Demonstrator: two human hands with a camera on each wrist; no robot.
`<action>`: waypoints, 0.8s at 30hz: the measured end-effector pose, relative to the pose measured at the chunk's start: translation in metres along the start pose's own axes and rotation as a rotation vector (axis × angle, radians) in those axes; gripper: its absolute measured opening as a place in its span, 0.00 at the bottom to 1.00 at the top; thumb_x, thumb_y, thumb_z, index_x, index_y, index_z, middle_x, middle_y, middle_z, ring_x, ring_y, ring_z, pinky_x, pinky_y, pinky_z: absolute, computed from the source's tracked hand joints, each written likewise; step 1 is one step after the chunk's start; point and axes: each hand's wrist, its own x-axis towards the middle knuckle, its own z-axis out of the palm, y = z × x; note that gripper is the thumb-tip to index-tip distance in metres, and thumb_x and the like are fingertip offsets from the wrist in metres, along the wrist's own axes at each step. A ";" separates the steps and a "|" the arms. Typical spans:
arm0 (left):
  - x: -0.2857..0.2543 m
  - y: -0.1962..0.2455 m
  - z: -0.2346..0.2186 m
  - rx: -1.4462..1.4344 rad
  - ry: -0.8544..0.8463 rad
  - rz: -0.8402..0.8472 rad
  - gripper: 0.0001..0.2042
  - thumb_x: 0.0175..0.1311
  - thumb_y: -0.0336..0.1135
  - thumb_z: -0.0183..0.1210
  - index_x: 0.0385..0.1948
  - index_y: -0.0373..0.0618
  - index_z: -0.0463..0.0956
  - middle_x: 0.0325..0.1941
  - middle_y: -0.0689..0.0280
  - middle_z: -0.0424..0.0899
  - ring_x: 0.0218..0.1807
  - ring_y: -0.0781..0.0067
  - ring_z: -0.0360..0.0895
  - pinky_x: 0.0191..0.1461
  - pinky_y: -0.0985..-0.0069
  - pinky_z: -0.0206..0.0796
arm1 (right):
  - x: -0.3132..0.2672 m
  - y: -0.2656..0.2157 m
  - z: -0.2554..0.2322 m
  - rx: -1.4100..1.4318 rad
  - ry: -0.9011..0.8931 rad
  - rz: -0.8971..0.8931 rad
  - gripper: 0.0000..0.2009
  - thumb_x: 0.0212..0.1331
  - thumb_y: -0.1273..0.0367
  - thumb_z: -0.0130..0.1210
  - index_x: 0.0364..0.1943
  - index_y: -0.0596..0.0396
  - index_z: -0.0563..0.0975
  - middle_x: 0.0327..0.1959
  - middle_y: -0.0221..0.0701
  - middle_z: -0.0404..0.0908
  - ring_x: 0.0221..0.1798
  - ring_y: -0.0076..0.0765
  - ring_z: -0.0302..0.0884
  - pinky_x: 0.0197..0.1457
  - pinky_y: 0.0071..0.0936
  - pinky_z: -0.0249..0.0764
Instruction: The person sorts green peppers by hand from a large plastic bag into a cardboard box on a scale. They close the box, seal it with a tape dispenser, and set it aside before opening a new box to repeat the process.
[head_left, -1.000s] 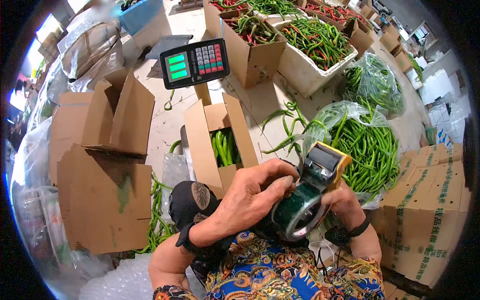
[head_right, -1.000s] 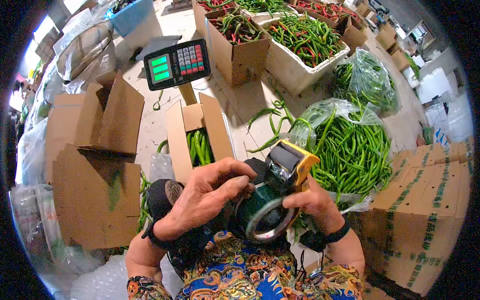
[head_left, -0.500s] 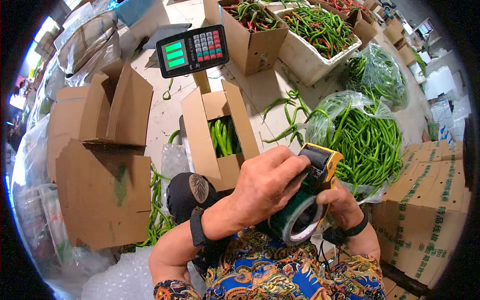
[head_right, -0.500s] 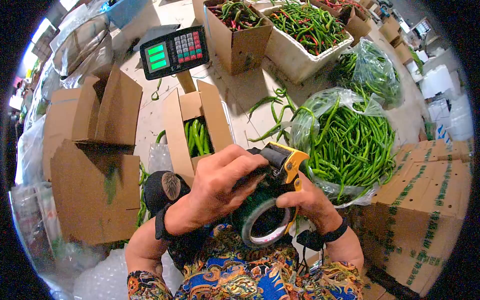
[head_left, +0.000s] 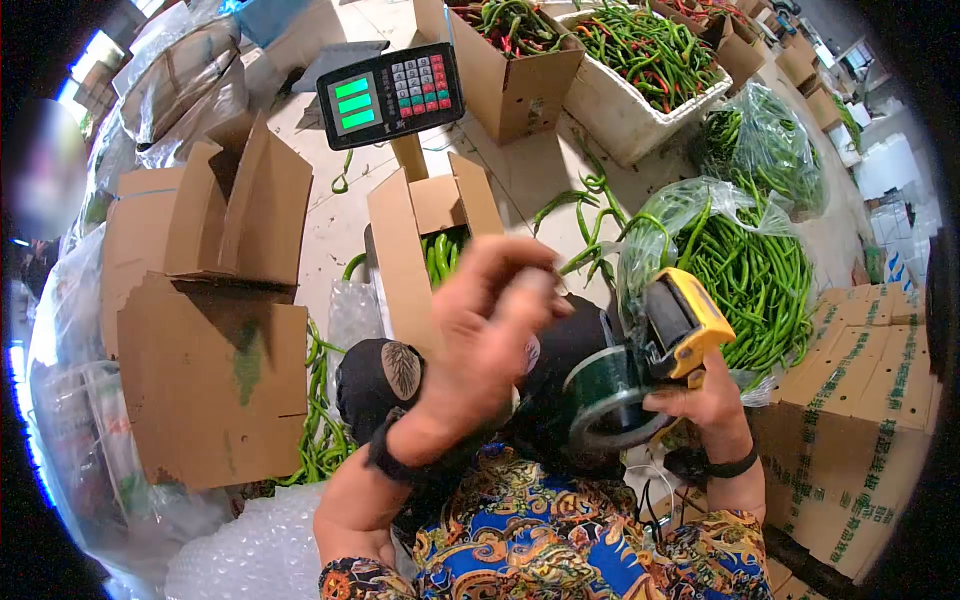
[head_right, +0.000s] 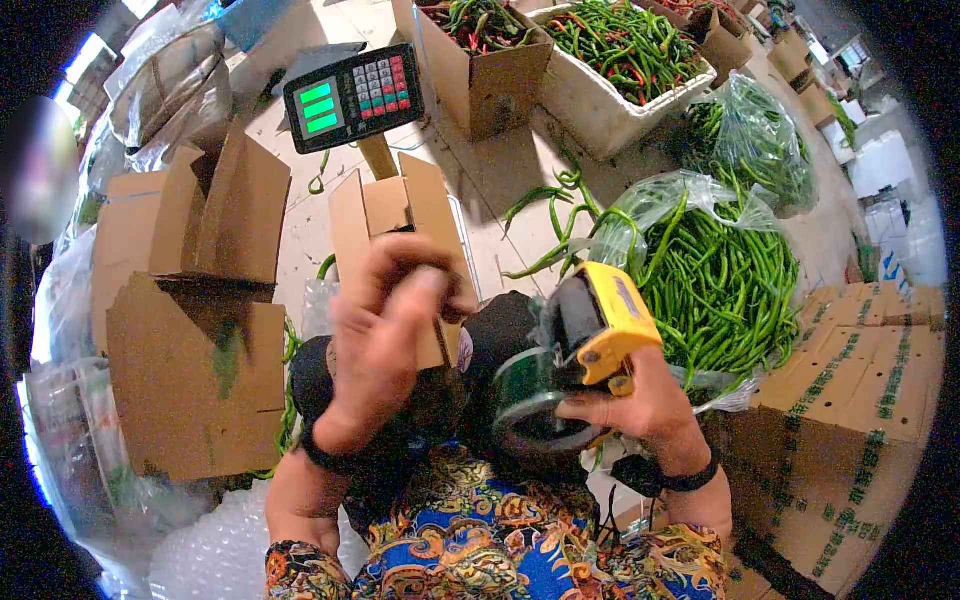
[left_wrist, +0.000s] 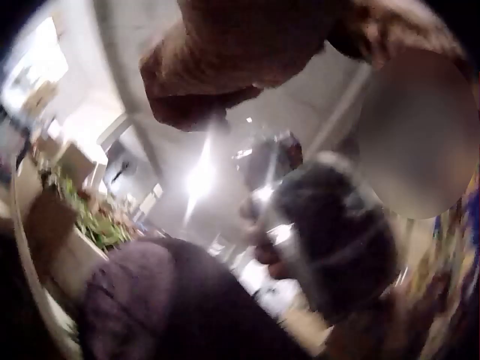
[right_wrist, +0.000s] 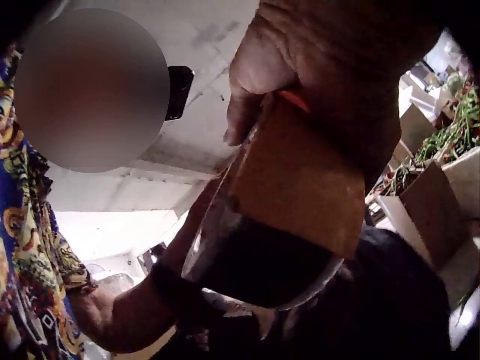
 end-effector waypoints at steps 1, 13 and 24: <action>0.001 0.004 -0.006 -0.275 0.092 -0.184 0.08 0.65 0.26 0.51 0.44 0.39 0.73 0.38 0.61 0.79 0.35 0.72 0.79 0.38 0.76 0.73 | -0.002 -0.011 -0.002 -0.196 0.011 -0.099 0.31 0.37 0.55 0.77 0.45 0.56 0.77 0.39 0.29 0.80 0.40 0.29 0.78 0.48 0.28 0.75; -0.001 0.034 -0.006 -0.269 -0.434 -0.464 0.19 0.71 0.45 0.48 0.47 0.35 0.73 0.34 0.67 0.80 0.37 0.82 0.75 0.39 0.81 0.67 | -0.002 -0.055 0.013 -0.550 0.154 -0.474 0.29 0.38 0.68 0.73 0.46 0.59 0.70 0.35 0.39 0.82 0.38 0.37 0.84 0.39 0.31 0.78; 0.009 0.008 -0.046 -0.097 -0.143 -0.140 0.07 0.65 0.31 0.57 0.35 0.36 0.77 0.27 0.69 0.79 0.32 0.85 0.73 0.36 0.81 0.67 | 0.044 -0.098 0.036 -0.704 -0.030 -0.616 0.33 0.38 0.68 0.74 0.52 0.61 0.71 0.36 0.34 0.82 0.37 0.32 0.82 0.42 0.28 0.77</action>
